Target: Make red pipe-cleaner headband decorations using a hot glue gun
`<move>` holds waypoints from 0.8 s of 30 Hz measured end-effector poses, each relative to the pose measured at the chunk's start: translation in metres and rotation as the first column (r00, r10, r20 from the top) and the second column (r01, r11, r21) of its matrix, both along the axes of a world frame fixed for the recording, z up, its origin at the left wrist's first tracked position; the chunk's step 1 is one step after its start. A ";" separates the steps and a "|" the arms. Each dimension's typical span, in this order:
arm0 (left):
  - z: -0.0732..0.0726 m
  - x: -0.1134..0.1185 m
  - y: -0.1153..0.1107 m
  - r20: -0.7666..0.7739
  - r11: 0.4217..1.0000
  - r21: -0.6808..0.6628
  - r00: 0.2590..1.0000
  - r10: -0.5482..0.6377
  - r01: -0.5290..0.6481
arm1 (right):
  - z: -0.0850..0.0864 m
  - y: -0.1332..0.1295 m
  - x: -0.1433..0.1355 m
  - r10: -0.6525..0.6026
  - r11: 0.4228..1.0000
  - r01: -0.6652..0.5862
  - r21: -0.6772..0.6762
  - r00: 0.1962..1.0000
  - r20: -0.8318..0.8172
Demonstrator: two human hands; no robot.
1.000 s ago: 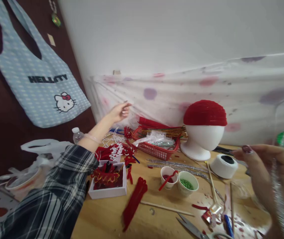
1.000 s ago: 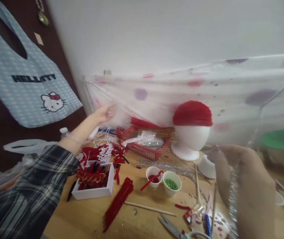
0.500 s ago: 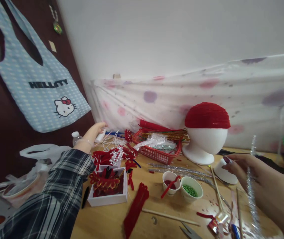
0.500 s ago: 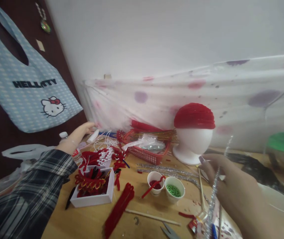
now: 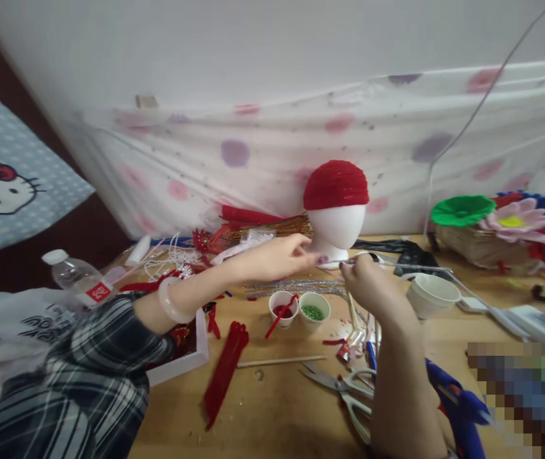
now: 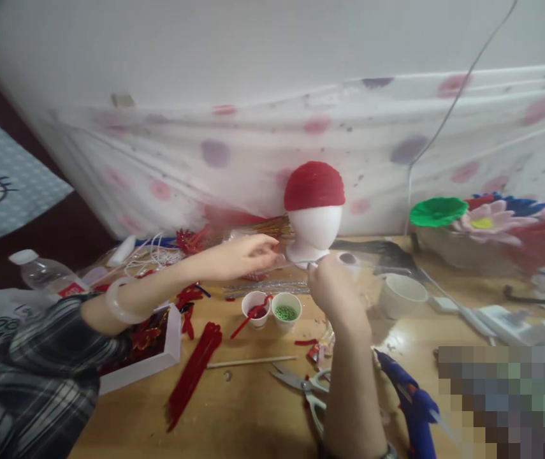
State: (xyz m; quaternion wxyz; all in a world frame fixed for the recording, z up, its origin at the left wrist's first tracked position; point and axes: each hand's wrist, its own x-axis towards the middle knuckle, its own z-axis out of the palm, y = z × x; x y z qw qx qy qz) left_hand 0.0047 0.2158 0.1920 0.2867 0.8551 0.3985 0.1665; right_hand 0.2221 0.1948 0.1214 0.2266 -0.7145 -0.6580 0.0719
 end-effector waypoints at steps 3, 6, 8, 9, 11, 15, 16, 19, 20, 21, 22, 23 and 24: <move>-0.014 0.023 0.000 -0.153 0.986 0.148 0.987 -0.054 0.077 | 0.004 0.003 -0.009 0.098 0.994 -0.100 -0.049 0.994 -0.038; -0.027 0.035 0.014 -0.218 0.983 0.160 0.974 -0.056 0.092 | 0.008 0.002 -0.013 0.196 0.974 -0.204 -0.102 0.977 -0.088; -0.035 0.038 0.025 -0.281 0.985 0.131 0.957 -0.076 0.117 | 0.010 -0.001 -0.013 0.237 0.959 -0.253 -0.129 0.963 -0.131; -0.039 0.038 0.031 -0.316 0.986 0.108 0.945 -0.088 0.127 | 0.012 -0.004 -0.011 0.247 0.953 -0.268 -0.139 0.957 -0.152; -0.048 0.036 0.041 -0.392 0.989 0.051 0.914 -0.107 0.138 | 0.015 -0.009 -0.005 0.247 0.947 -0.277 -0.160 0.951 -0.185; -0.070 0.029 0.056 -0.543 0.991 -0.057 0.829 -0.133 0.122 | 0.020 -0.020 0.011 0.184 0.955 -0.220 -0.199 0.965 -0.184; -0.076 0.028 0.058 -0.569 0.991 -0.068 0.811 -0.136 0.119 | 0.020 -0.022 0.014 0.166 0.960 -0.199 -0.196 0.971 -0.174; -0.090 0.031 0.063 -0.608 0.990 -0.067 0.782 -0.137 0.121 | 0.021 -0.024 0.020 0.134 0.972 -0.158 -0.174 0.981 -0.143; -0.094 0.034 0.065 -0.612 0.990 -0.064 0.779 -0.138 0.125 | 0.022 -0.024 0.020 0.132 0.974 -0.154 -0.167 0.982 -0.137; -0.098 0.038 0.066 -0.610 0.990 -0.060 0.780 -0.139 0.130 | 0.023 -0.024 0.021 0.132 0.975 -0.153 -0.161 0.982 -0.133; -0.102 0.043 0.068 -0.603 0.989 -0.058 0.785 -0.144 0.137 | 0.024 -0.025 0.021 0.134 0.976 -0.154 -0.157 0.982 -0.131; -0.106 0.048 0.071 -0.589 0.988 -0.055 0.794 -0.150 0.145 | 0.025 -0.026 0.021 0.136 0.976 -0.155 -0.155 0.982 -0.130; -0.110 0.053 0.073 -0.568 0.987 -0.052 0.808 -0.156 0.155 | 0.026 -0.028 0.021 0.137 0.976 -0.157 -0.154 0.982 -0.131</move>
